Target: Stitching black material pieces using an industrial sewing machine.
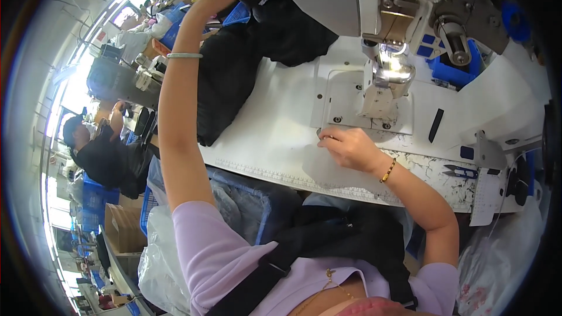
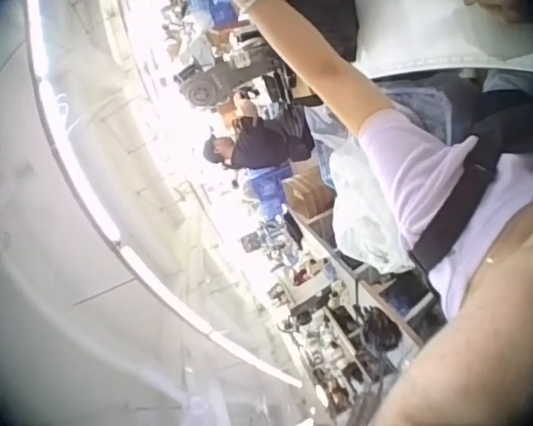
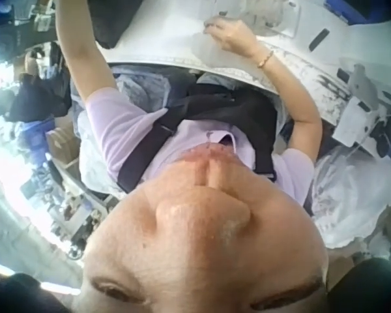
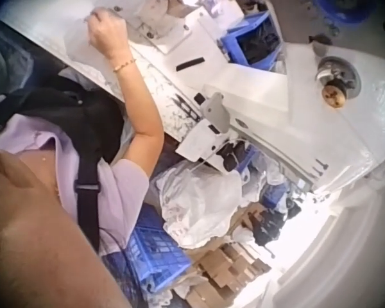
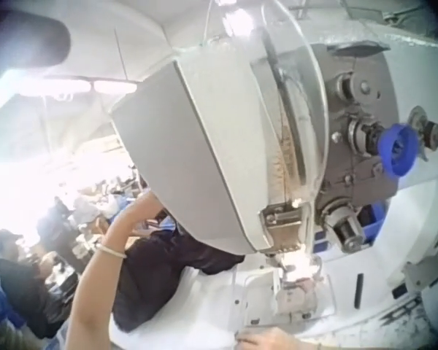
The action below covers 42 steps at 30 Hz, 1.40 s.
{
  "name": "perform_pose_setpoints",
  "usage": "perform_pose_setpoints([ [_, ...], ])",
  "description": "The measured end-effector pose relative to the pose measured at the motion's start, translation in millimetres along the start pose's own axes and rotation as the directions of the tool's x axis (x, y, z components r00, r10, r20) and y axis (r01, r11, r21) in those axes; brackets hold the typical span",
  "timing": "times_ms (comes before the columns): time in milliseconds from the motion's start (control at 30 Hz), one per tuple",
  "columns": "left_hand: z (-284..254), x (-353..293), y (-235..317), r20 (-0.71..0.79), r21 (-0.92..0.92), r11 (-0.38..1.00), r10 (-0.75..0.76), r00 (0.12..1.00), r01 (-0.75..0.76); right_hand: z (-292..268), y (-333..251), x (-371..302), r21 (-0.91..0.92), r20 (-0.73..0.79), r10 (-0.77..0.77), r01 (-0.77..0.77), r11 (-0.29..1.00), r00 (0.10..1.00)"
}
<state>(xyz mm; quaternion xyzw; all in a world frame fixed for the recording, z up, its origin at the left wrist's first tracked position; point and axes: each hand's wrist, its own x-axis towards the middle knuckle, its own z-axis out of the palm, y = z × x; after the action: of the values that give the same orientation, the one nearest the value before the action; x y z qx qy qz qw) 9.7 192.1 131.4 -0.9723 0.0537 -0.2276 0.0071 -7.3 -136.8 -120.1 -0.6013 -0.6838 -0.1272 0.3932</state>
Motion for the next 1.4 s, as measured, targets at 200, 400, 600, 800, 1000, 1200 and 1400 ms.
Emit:
perform_pose_setpoints([
  [200, -28.2, -90.7, 65.5, -0.721, -0.418, 0.893, -0.437, 0.538, 0.165, -21.2, -8.2, 5.6, 0.06, -0.243, 0.031, -0.017, 0.998, 0.969],
  [400, 39.7, -147.5, 209.1, -0.294, -0.841, 0.507, -0.719, 0.63, 0.186, -56.3, -54.6, 43.4, 0.945, 0.156, 0.611, -0.296, 0.135, 0.776],
  [600, 72.8, -127.8, 225.3, -0.171, -0.902, 0.401, -0.671, 0.721, 0.159, -74.1, -42.8, 37.5, 0.899, 0.313, 0.63, -0.436, 0.047, 0.711],
  [800, 90.9, -76.4, 224.2, -0.098, -0.889, 0.429, -0.519, 0.849, 0.16, -88.6, -41.5, 26.5, 0.851, 0.014, 0.792, -0.422, 0.311, 0.611],
  [1000, 115.8, -39.6, 209.4, 0.105, -0.975, 0.15, -0.34, 0.935, 0.165, -81.7, -26.5, 20.1, 0.887, -0.089, 0.797, -0.315, 0.336, 0.598],
  [1200, 123.0, -35.6, 205.6, 0.081, -0.977, 0.163, -0.306, 0.949, 0.136, -81.2, -21.2, 16.1, 0.894, -0.123, 0.797, -0.282, 0.347, 0.591],
  [1400, 108.7, -53.7, 218.1, -0.119, -0.886, 0.448, -0.467, 0.876, 0.118, -81.9, -19.9, -4.1, 0.754, -0.238, 0.795, -0.409, 0.514, 0.558],
])
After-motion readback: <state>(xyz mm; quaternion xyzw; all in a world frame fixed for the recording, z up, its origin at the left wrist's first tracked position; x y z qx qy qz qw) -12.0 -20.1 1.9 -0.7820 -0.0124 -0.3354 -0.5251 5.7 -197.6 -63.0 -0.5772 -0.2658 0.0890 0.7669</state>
